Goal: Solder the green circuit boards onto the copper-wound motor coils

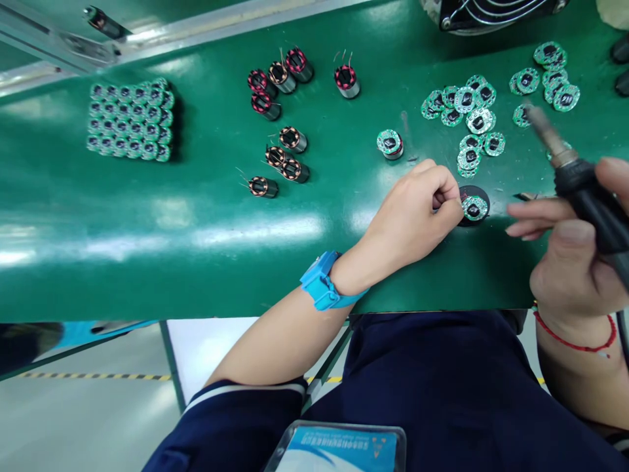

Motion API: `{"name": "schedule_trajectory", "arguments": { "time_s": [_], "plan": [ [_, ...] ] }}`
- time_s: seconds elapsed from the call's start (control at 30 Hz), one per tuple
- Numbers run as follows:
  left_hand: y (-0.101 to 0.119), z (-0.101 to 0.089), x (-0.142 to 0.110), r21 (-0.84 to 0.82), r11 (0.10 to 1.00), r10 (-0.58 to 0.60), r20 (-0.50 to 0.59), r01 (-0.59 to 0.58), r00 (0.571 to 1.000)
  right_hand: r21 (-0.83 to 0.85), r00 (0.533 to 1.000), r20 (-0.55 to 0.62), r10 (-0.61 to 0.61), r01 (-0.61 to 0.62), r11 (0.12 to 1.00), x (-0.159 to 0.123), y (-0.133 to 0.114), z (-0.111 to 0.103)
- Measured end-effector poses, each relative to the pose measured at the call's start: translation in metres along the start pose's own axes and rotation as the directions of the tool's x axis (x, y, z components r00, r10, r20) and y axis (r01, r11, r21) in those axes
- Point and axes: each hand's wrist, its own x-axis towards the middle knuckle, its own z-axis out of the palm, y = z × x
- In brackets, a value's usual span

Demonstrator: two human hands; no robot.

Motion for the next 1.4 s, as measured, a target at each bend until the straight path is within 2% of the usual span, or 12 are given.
{"name": "schedule_trajectory", "arguments": {
  "time_s": [0.07, 0.2, 0.3, 0.47, 0.53, 0.6, 0.67, 0.73, 0.83, 1.03, 1.3, 1.4],
  "plan": [
    [0.0, 0.0, 0.0, 0.006, 1.0, -0.009, 0.003, 0.009, 1.0, -0.056, 1.0, 0.003, -0.01, 0.01, 0.998, 0.003, -0.003, 0.005],
    [0.001, 0.0, 0.0, 0.01, 1.0, -0.016, 0.003, 0.016, 1.0, -0.202, 0.959, 0.283, 0.007, 0.053, 0.978, 0.006, 0.001, 0.01],
    [0.0, 0.0, 0.0, -0.036, 0.999, 0.013, 0.017, -0.013, 1.0, -0.263, 0.937, 0.35, -0.013, 0.111, 0.958, 0.007, 0.004, 0.013],
    [-0.009, -0.005, 0.004, -0.219, 0.976, 0.005, -0.02, -0.01, 1.0, -0.288, 0.945, 0.326, -0.021, 0.12, 0.95, 0.006, 0.003, 0.014],
    [-0.012, -0.007, 0.004, -0.227, 0.973, 0.035, -0.024, -0.039, 0.999, -0.273, 0.95, 0.309, -0.032, 0.121, 0.954, 0.006, 0.002, 0.013],
    [-0.013, -0.006, 0.003, -0.108, 0.984, 0.15, 0.053, -0.144, 0.987, -0.251, 0.954, 0.294, -0.06, 0.137, 0.958, 0.004, 0.003, 0.012],
    [-0.013, -0.003, 0.002, 0.053, 0.964, 0.25, 0.161, -0.262, 0.955, -0.234, 0.959, 0.273, -0.079, 0.146, 0.961, 0.003, 0.004, 0.011],
    [-0.012, 0.001, 0.001, 0.158, 0.939, 0.269, 0.211, -0.305, 0.94, -0.228, 0.967, 0.247, -0.067, 0.125, 0.966, 0.001, 0.005, 0.009],
    [-0.013, 0.005, 0.004, 0.182, 0.941, 0.246, 0.204, -0.284, 0.947, -0.187, 0.977, 0.211, 0.018, 0.022, 0.982, -0.004, 0.007, 0.008],
    [-0.015, -0.001, 0.009, 0.064, 0.957, 0.264, 0.209, -0.282, 0.942, -0.02, 0.967, 0.178, 0.183, -0.183, 0.983, -0.01, 0.012, 0.008],
    [-0.006, -0.012, 0.006, -0.096, 0.993, 0.091, 0.283, -0.066, 0.955, -0.04, 0.94, 0.197, 0.278, -0.275, 0.961, -0.016, 0.018, 0.012],
    [-0.003, -0.015, 0.002, -0.151, 0.988, 0.057, 0.266, -0.017, 0.962, -0.053, 0.968, 0.155, 0.198, -0.192, 0.98, -0.017, 0.018, 0.016]
  ]
}}
